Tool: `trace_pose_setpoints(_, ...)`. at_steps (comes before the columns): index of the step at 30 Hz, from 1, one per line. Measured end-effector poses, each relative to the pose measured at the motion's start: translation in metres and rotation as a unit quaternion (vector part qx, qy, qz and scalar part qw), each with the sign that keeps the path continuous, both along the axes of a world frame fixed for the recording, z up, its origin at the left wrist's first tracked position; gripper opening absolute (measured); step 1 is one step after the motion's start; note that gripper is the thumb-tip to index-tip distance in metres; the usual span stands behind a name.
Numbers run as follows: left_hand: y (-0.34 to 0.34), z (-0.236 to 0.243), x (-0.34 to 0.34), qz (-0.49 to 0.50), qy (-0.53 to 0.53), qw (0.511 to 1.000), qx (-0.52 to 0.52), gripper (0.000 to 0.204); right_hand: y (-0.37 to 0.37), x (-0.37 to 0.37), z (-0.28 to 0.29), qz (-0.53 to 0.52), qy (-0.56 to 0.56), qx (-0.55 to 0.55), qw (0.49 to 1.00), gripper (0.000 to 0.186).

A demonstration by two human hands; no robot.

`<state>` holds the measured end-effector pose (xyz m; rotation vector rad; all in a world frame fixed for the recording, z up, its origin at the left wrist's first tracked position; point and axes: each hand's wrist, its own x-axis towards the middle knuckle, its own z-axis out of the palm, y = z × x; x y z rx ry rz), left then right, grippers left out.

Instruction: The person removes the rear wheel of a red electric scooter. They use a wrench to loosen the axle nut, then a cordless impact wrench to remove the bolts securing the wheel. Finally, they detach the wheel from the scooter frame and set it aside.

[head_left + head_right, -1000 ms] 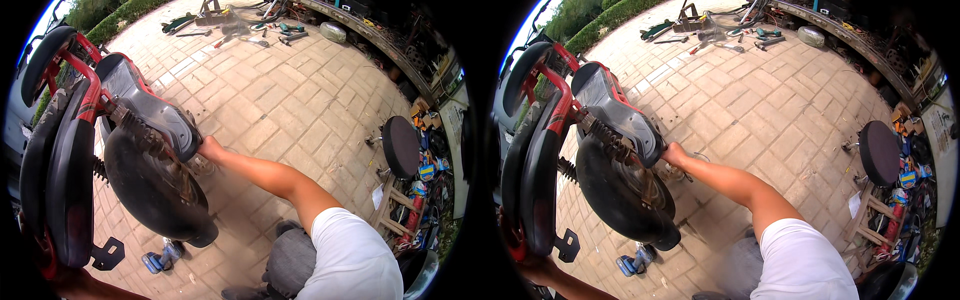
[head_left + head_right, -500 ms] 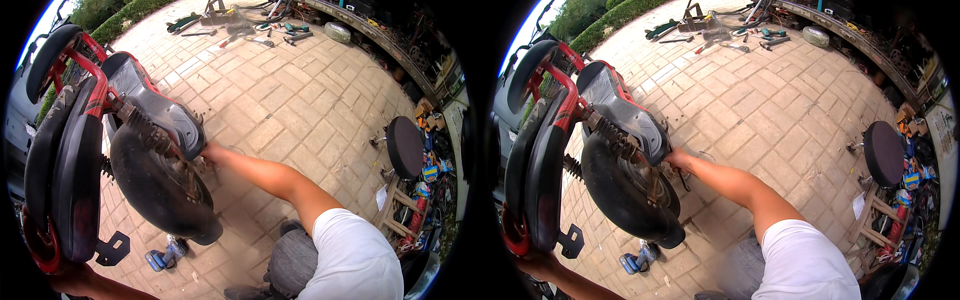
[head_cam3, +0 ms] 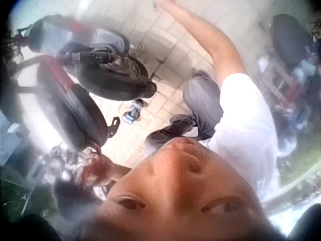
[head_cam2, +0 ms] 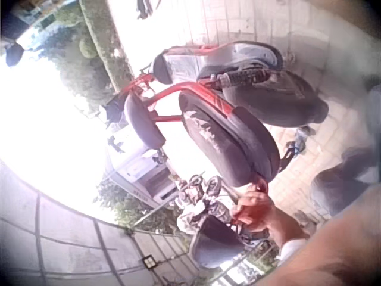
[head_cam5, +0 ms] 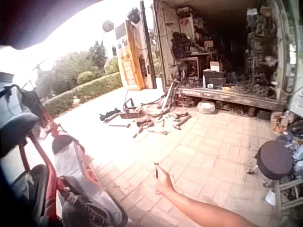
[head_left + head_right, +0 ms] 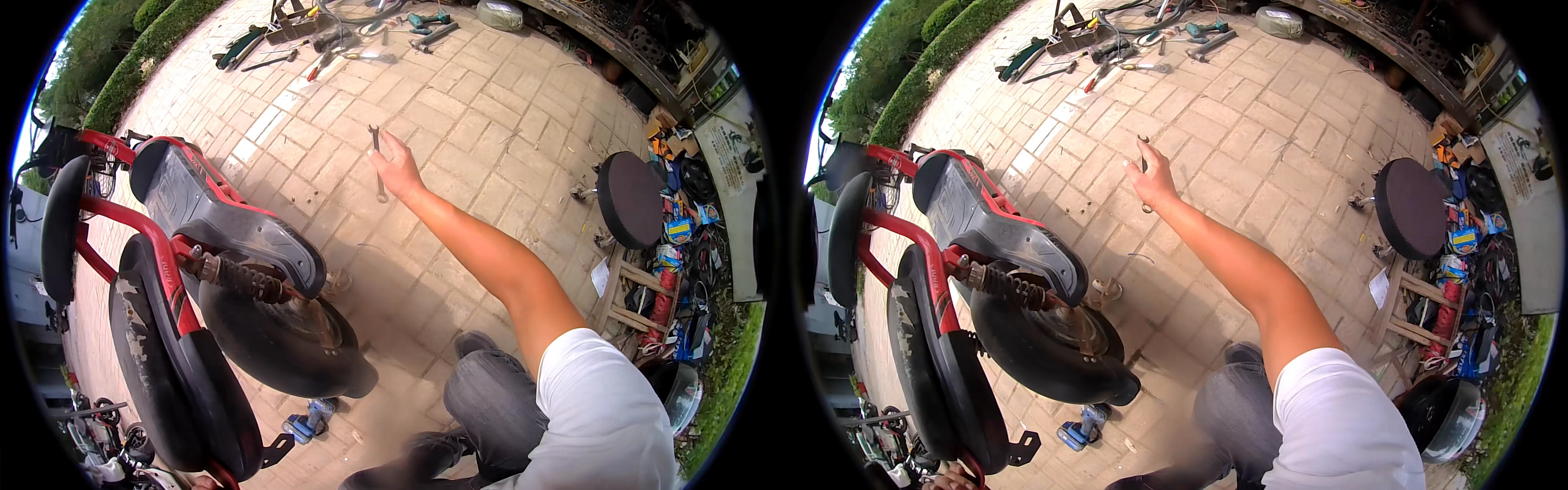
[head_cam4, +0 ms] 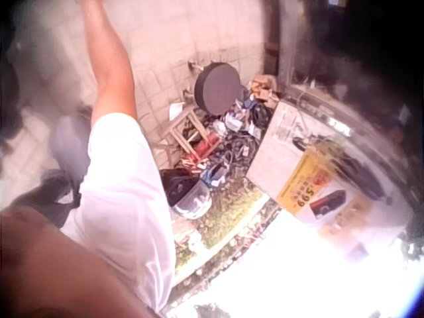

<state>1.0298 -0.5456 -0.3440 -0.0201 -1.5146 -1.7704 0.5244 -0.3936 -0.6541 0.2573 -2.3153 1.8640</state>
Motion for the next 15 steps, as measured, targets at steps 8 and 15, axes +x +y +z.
trace_pose_setpoints(8,0.111,0.047,-0.013,0.215,-0.498,0.838,0.052,0.055,0.159,0.129,0.137,0.115,-0.395,0.117,0.904,0.057)
trace_pose_setpoints(15,0.185,0.164,-0.174,-0.054,-0.544,0.809,-0.215,0.046,0.258,0.209,0.352,0.069,-0.589,-0.052,0.803,0.027)
